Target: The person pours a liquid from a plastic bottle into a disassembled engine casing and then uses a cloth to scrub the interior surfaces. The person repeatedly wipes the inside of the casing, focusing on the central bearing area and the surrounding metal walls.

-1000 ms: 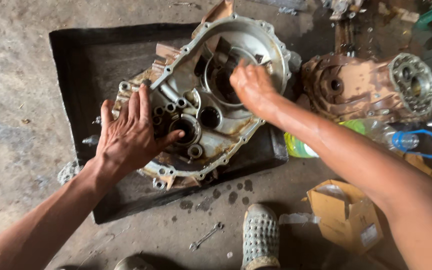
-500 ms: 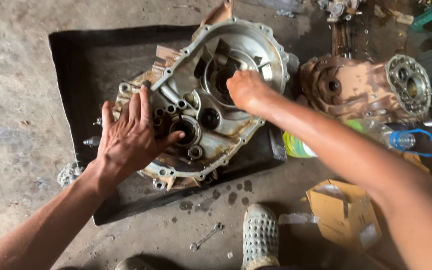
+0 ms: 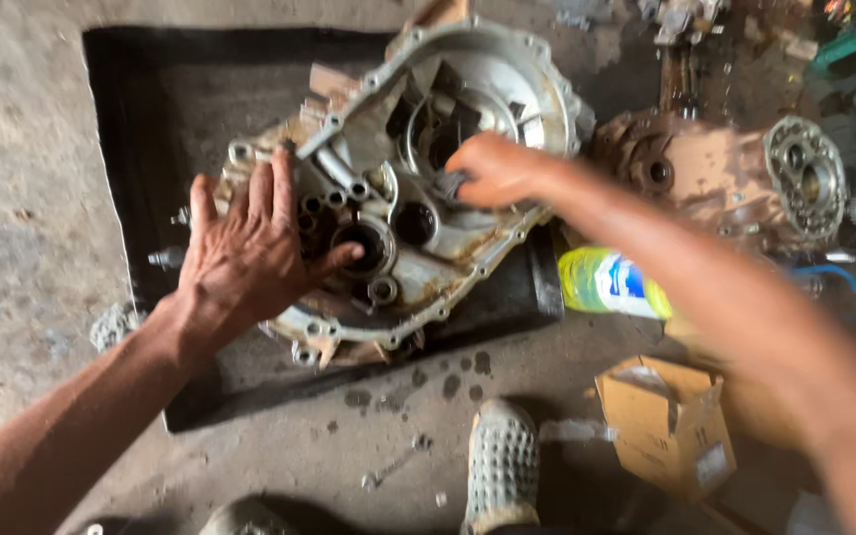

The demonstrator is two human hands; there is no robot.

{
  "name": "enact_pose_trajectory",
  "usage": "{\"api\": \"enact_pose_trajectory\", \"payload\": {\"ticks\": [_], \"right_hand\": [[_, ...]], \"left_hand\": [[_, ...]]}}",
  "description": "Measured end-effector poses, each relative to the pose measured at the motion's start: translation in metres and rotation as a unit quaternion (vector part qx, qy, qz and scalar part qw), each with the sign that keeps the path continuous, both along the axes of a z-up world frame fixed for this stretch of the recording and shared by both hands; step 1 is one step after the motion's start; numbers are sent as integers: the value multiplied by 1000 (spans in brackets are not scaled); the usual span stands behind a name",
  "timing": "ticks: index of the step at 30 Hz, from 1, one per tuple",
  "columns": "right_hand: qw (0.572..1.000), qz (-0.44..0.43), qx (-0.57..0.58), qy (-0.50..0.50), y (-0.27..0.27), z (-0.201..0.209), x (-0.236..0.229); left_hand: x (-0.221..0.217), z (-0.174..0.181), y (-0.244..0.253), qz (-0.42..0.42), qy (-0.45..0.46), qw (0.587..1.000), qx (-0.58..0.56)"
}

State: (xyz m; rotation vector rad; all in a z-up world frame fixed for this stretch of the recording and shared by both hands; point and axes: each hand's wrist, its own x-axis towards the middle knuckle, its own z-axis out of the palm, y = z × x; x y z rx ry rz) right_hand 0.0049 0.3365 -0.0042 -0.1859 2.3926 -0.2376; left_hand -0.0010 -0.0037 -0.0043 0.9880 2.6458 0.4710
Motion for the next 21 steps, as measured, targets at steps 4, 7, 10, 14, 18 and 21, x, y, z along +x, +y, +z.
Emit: {"api": "enact_pose_trajectory", "payload": {"ticks": [4,7,10,14,18,21], "right_hand": [[941,268,47,199,28,13,-1],[905,317,165,230,49,4,-8],[976,168,101,91,50,-3,-1],[988,117,-52,87,30,-11,10],[995,47,78,-35,9,-3,-11],[973,90,213,-12,2,14,-16]], "left_hand": [[-3,0,-1,-9,10,997,-80],[1,1,2,-15,21,999,-43],[-1,2,-2,-15,17,996,-89],[-1,1,1,3,-9,998,-56],[-1,-1,1,-8,-1,999,-53],[-1,0,2,-10,18,999,-34]]}}
